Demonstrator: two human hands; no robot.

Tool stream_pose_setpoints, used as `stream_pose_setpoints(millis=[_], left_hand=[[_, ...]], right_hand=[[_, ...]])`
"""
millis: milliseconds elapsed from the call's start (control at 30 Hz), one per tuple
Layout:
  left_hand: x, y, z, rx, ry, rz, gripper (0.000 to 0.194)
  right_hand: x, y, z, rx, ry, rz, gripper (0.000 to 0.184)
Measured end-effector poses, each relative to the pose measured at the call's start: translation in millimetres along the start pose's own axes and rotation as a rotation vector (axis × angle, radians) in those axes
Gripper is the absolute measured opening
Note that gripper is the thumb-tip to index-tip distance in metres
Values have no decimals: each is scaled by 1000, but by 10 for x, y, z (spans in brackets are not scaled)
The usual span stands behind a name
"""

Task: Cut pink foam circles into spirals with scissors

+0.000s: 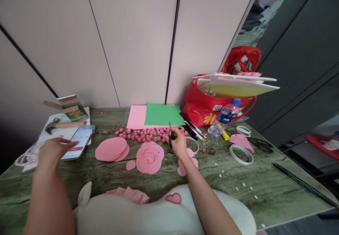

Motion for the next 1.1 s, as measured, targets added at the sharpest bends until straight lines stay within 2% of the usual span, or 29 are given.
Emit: stream_pose_setpoints(millis=[67,133,200,233,300,433,533,600,667,700,733,800,867,900,1033,1100], left_hand=[[-216,358,-12,-131,-115,48,28],[-509,692,-38,-270,-238,86,32],[-788,921,-76,-371,-337,124,38],[-902,992,-94,-405,-373,141,41],[-1041,1072,-121,-450,-404,170,45],[-1070,1115,-139,-478,-390,203,36],[-995,1209,-203,-504,-380,187,21],[-943,1354,-326,-555,-389,144,20],[-925,1571,-538,-659,-439,54,30],[-919,1713,-683,-758,-522,-154,37],[-971,1839,-839,-827,-674,-340,45],[-1130,2024,-1124,-863,-986,-585,54],[-1243,2126,-1277,-843,-1141,-718,60],[-1281,2147,-1286,-822,-1154,-756,60],[-1270,2131,-1105,-779,-980,-835,36],[-1237,2105,-1029,-766,-914,-849,33]], right_hand=[[-158,-123,-25,19,-108,12,24],[-417,-265,-70,46,-343,-36,25],[-564,-341,-135,38,-476,-89,29],[-611,-372,-162,51,-521,-99,31],[-608,-353,-171,27,-508,-64,28],[-522,-221,-118,-49,-416,72,21],[-441,-140,-82,-123,-344,455,25],[-385,-121,-76,-148,-278,703,29],[-353,-129,-76,-147,-242,814,29],[-349,-132,-78,-145,-232,840,29],[-353,-132,-81,-146,-228,854,28],[-365,-128,-85,-146,-221,859,28],[-379,-127,-87,-146,-217,863,30],[-385,-133,-87,-144,-219,858,31],[-406,-175,-84,-130,-238,798,32],[-419,-182,-82,-119,-241,778,32]])
Point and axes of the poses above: each hand's wrist, its own z-axis towards the middle knuckle, its own x-axis out of the back of the hand, y = z × x, the point moved 9 cm from there along z, towards the middle knuckle, and after that the axes turned 15 degrees about -y, right-handed, at the moved point
